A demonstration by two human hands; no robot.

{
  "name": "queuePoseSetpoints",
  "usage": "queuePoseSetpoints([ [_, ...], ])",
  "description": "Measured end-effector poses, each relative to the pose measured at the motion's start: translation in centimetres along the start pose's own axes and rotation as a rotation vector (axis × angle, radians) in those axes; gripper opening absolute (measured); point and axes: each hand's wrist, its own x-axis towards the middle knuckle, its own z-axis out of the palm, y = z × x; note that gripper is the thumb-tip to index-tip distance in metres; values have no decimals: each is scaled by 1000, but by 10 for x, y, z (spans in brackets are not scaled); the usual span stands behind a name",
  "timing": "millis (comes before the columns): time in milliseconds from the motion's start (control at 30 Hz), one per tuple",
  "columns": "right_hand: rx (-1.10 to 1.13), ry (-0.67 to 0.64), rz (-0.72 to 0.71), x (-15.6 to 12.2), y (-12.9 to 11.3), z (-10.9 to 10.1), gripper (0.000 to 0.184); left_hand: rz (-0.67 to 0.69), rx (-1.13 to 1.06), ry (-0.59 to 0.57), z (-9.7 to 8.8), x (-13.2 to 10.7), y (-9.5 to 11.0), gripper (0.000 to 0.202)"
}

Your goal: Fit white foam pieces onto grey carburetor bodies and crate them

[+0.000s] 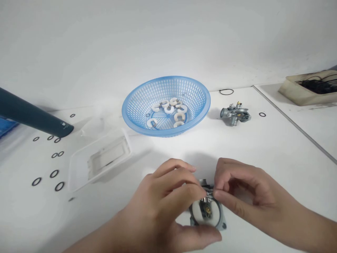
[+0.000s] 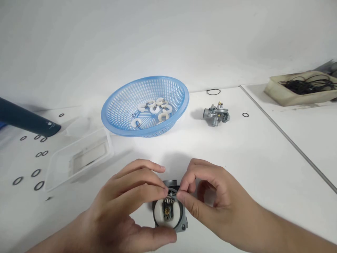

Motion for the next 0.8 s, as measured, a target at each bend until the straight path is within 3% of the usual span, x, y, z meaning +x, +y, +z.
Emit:
queuePoseSetpoints([
  [267,-82,2,-65,0,-2,1,26,32,144,-73,-8,-2,3,28],
  [400,-66,10,-84,0,-1,3,23,-3,267,-129,-12,-3,17,22],
  [633,-66,17,-116,-3,1,7,20,-312,312,173,22,-32,54,33],
  [733,-76,15,-137,-4,2,8,21,-319,413,303,36,-39,64,33],
  [800,-74,22,-152,-4,4,9,23,-325,463,316,41,-40,70,33],
])
